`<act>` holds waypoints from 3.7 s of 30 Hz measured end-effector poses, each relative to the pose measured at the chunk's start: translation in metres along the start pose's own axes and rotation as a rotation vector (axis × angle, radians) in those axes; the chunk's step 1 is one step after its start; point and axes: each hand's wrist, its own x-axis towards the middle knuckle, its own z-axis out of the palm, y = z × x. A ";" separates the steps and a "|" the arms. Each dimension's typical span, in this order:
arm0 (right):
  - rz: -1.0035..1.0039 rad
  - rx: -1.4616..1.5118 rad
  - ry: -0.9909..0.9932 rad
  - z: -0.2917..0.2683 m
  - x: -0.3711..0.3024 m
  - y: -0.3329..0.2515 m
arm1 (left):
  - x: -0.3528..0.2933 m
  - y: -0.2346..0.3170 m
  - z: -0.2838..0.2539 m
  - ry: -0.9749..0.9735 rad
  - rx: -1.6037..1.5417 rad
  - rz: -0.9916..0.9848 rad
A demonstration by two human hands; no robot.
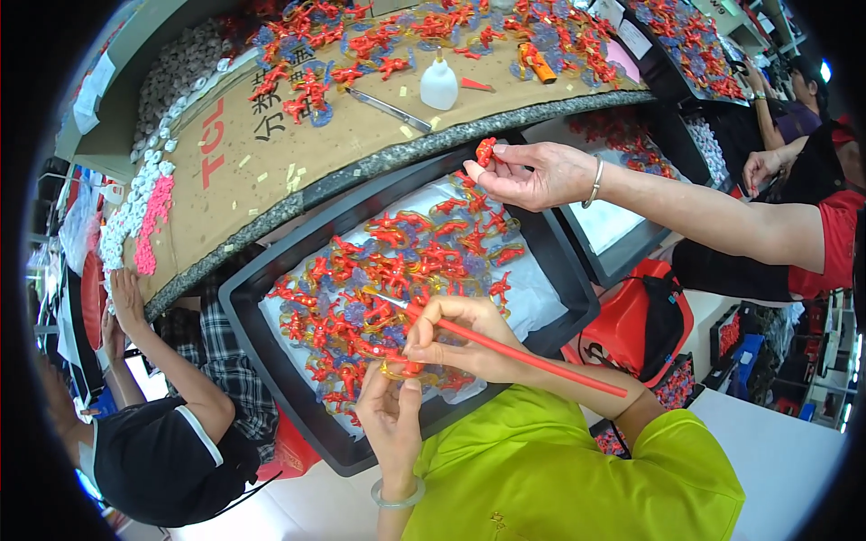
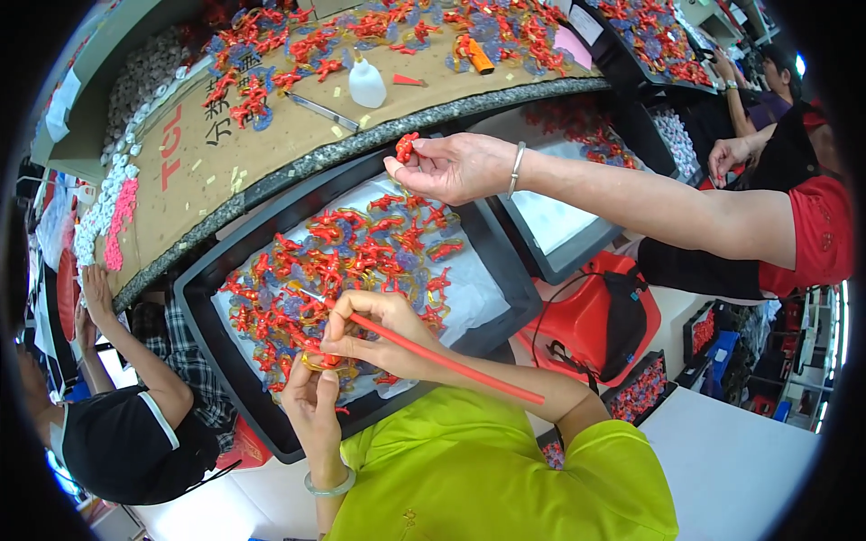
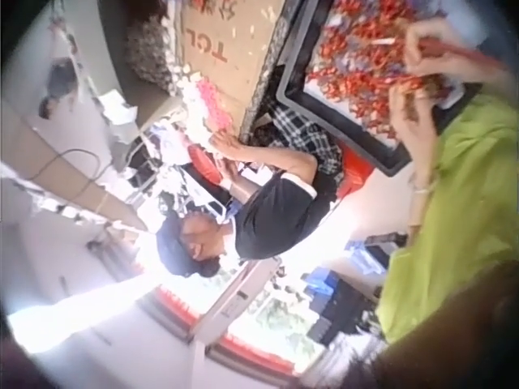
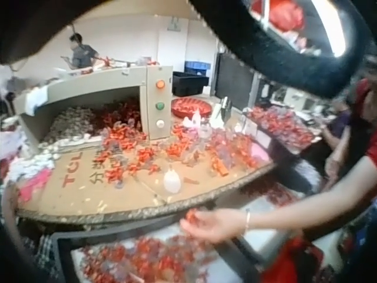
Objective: The person assembles and paints small plastic figurines by hand, using a glue bottle to join parts and a paintbrush to apply paint.
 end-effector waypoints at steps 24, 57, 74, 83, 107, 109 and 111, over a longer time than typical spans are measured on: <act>0.056 -0.073 0.017 0.001 0.011 0.003 | 0.010 -0.001 -0.001 0.046 0.009 -0.089; -0.856 -1.583 0.133 -0.080 0.211 -0.037 | 0.019 0.000 -0.032 0.136 -0.099 -0.121; -0.158 -0.107 -0.075 -0.023 0.100 -0.041 | 0.013 -0.001 -0.029 0.094 -0.109 -0.118; 0.030 -0.188 -0.114 -0.017 0.079 -0.035 | 0.009 -0.003 -0.029 0.124 -0.078 -0.099; -0.032 -0.325 -0.055 -0.015 0.073 -0.030 | 0.011 -0.003 -0.030 0.167 -0.063 -0.103; -0.031 -0.315 -0.055 -0.015 0.074 -0.031 | 0.011 -0.003 -0.030 0.168 -0.060 -0.100; -0.027 -0.306 -0.061 -0.016 0.073 -0.033 | 0.012 -0.004 -0.029 0.162 -0.061 -0.079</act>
